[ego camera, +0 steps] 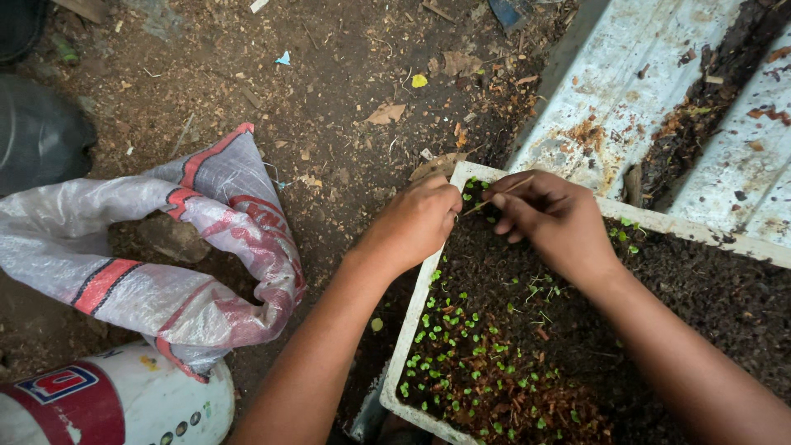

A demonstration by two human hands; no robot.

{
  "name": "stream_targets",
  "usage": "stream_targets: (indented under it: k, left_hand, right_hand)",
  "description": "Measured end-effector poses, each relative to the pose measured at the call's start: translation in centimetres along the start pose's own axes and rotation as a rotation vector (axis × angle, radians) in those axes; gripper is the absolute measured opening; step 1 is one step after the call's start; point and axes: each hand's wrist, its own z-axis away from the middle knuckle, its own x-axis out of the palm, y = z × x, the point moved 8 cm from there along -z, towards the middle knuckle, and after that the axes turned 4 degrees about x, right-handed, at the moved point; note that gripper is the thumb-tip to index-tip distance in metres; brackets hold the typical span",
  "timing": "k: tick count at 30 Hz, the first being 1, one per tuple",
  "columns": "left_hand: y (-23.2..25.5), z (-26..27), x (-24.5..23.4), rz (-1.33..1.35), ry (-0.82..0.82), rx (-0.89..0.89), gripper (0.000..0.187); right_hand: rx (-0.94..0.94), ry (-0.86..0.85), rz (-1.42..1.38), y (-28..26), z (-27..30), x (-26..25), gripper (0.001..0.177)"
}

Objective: The person uses a small stick to make holes in the soil of a white tray and then places small seedlings into the holes. The seedlings are taken from a denser area within the same tray and replanted into the empty soil section.

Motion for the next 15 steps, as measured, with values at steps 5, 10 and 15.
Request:
stream_targets:
  k: [5, 10, 15]
  left_hand:
    - [-0.4, 0.2, 0.3, 0.015, 0.003, -0.020, 0.002]
    - [-0.4, 0.0, 0.2, 0.015, -0.007, -0.028, 0.004]
    - [0.4, 0.1, -0.6, 0.000, -0.011, -0.029, 0.006]
  right_hand:
    - [-0.001, 0.032, -0.039, -1.4, 0.2, -0.5, 0.012]
    - [0.015, 0.006, -0.050, -0.9, 0.0, 0.1, 0.012]
    - [0.007, -0.003, -0.035, 1.0, -0.3, 0.1, 0.010]
